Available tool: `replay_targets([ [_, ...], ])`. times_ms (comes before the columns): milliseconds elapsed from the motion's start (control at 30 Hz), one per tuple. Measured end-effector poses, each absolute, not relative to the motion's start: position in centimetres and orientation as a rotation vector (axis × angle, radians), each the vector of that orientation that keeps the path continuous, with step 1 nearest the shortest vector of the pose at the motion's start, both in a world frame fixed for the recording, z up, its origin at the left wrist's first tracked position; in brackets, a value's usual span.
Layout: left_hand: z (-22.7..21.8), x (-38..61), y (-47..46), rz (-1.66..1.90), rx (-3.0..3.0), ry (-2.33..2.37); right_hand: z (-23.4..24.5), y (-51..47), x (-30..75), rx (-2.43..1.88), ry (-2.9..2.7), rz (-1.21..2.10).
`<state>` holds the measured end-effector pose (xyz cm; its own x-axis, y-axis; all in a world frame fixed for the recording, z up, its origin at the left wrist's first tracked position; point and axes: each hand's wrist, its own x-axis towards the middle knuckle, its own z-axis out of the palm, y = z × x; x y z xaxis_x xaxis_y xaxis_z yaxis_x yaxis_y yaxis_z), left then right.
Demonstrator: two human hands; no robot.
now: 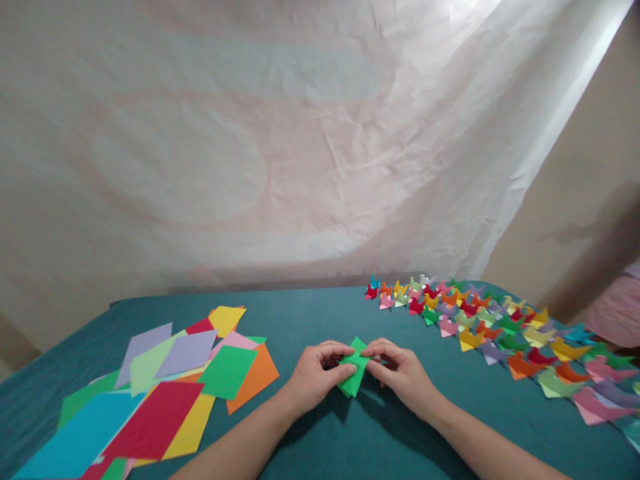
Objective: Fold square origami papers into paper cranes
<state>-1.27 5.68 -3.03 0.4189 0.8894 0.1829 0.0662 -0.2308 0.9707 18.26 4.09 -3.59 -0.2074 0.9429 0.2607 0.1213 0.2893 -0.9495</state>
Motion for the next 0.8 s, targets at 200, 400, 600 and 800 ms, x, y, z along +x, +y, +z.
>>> replay_targets([
  [200,-3.2,-1.2,5.7,0.976,1.623,0.893,-3.4,4.0,18.5,-1.013,-1.633,1.011],
  [400,-3.0,-1.2,5.5,0.984,1.626,0.908,-3.2,4.0,18.6,-1.002,-1.681,1.025],
  [600,-1.9,-1.2,5.3,1.009,1.622,0.880,-3.2,3.9,18.6,-0.960,-1.717,1.011],
  [800,-1.5,-1.0,5.2,1.015,1.490,0.850,-3.0,3.7,18.5,-0.942,-1.729,1.009],
])
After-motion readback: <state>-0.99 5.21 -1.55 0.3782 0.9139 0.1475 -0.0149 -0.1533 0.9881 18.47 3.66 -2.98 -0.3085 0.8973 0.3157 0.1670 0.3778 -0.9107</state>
